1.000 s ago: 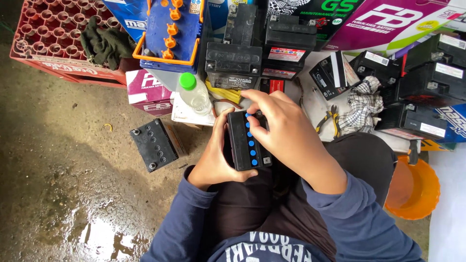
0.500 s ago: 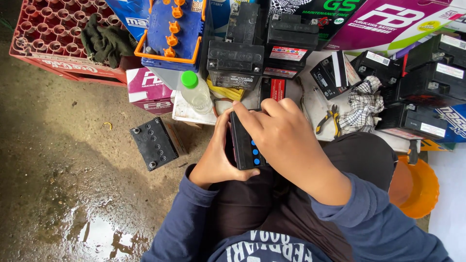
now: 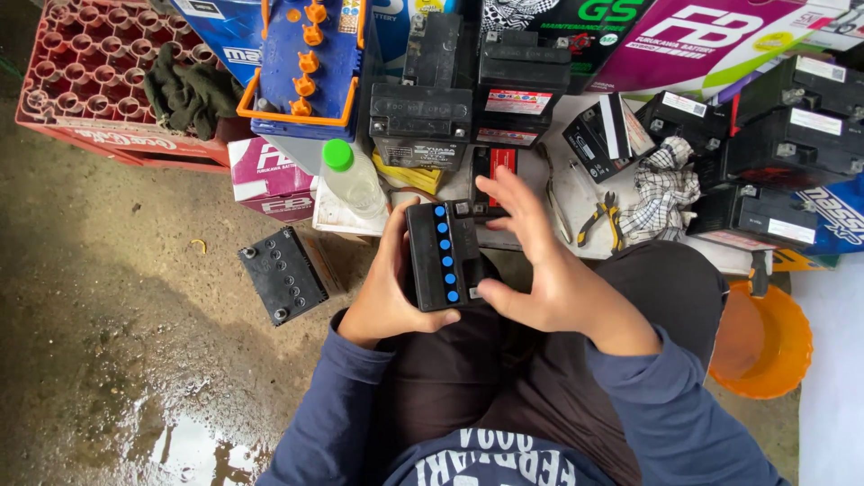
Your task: Repairing and maintaining a small lead-acid battery using a screwdriver, cloth, and pliers
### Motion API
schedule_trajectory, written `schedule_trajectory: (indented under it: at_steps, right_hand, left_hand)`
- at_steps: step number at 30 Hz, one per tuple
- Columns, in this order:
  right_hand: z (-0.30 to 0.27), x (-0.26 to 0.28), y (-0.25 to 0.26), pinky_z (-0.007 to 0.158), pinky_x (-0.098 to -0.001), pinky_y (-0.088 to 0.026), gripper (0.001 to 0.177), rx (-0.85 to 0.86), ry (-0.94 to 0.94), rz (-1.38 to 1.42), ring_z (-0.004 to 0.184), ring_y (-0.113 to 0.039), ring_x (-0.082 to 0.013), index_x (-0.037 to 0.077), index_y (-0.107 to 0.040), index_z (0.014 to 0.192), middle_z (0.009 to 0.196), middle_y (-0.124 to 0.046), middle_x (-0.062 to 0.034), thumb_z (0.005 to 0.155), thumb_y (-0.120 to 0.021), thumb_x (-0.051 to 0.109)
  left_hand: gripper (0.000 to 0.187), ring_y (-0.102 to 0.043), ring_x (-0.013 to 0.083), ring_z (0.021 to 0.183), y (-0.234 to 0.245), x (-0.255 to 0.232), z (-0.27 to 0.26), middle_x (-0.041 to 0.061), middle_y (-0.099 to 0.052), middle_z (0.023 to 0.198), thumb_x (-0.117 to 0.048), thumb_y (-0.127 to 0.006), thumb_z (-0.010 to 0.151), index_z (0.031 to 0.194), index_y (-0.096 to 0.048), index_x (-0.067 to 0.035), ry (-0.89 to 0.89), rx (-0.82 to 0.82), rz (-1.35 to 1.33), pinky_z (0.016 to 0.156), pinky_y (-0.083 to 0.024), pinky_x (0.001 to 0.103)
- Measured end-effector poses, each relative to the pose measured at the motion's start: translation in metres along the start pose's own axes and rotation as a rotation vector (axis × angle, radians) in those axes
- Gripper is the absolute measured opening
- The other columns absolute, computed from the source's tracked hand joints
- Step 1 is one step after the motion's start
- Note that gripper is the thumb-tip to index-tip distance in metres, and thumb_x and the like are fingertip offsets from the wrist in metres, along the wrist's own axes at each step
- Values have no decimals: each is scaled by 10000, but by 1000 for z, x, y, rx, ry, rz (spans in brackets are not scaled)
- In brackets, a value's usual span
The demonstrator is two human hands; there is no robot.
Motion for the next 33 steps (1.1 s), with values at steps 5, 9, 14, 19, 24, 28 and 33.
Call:
schedule_trajectory:
  at_steps: [5,9,14,19,24,28,33]
  right_hand:
    - [-5,-10,3,1148,-410,-375,1344,236,-214,-153,1518,-352,-365,51,-58,1603,1689,-212,-244,588,-934,150]
    - [-12,-12,13,1144,-410,-372,1376,205,-250,-166,1499,-373,-359,64,-71,1603,1648,-282,-248,556,-959,153]
    - [-37,-36,30,1090,-421,-441,1376,99,-227,-320,1412,-461,-384,61,-89,1601,1590,-328,-233,534,-950,170]
    - [-55,-60,54,1145,-620,-335,1306,58,-438,-291,1470,-296,-468,122,-197,1611,1593,-254,-202,546,-947,210]
    - [-69,-83,68,1150,-659,-319,1275,-29,-523,-250,1467,-288,-495,126,-255,1576,1582,-277,-226,521,-966,216]
    - [-70,-90,77,1102,-614,-414,1134,-128,-434,-205,1444,-343,-494,105,-339,1467,1537,-331,-208,526,-971,162]
    - [-69,-104,82,1057,-635,-459,1048,-199,-414,-169,1419,-371,-534,67,-346,1414,1502,-332,-237,566,-962,88]
  left_hand:
    - [1172,-522,337,1348,-7,-20,13,189,-420,1511,-216,-890,541,1522,-286,-1,-22,65,82,1187,-402,445]
    - [1209,-504,328,1335,-18,-23,24,177,-403,1495,-283,-912,510,1520,-315,5,-13,81,218,1149,-403,426]
    - [1092,-567,261,1192,-45,-21,48,139,-537,1376,-244,-882,530,1476,-377,-33,32,174,176,1057,-427,350]
    - [1308,-516,308,1255,-67,30,69,192,-465,1411,-408,-1015,491,1559,-346,-55,18,270,174,1106,-398,478]
    - [1297,-473,460,1378,-78,29,85,280,-417,1498,-389,-976,565,1598,-265,-60,101,401,245,1149,-391,572]
    - [1227,-332,499,1473,-82,18,91,325,-327,1565,-331,-937,673,1613,-211,-26,145,390,202,1201,-296,605]
    - [858,-415,485,1416,-77,35,94,287,-459,1446,-267,-789,894,1588,-332,-59,92,198,293,1167,-357,585]
Point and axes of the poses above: each hand's wrist, its own z-axis towards the middle knuckle, its own y-axis out of the back of the hand, x = y × z, the point moved 1 cm from there along z, towards the middle knuckle
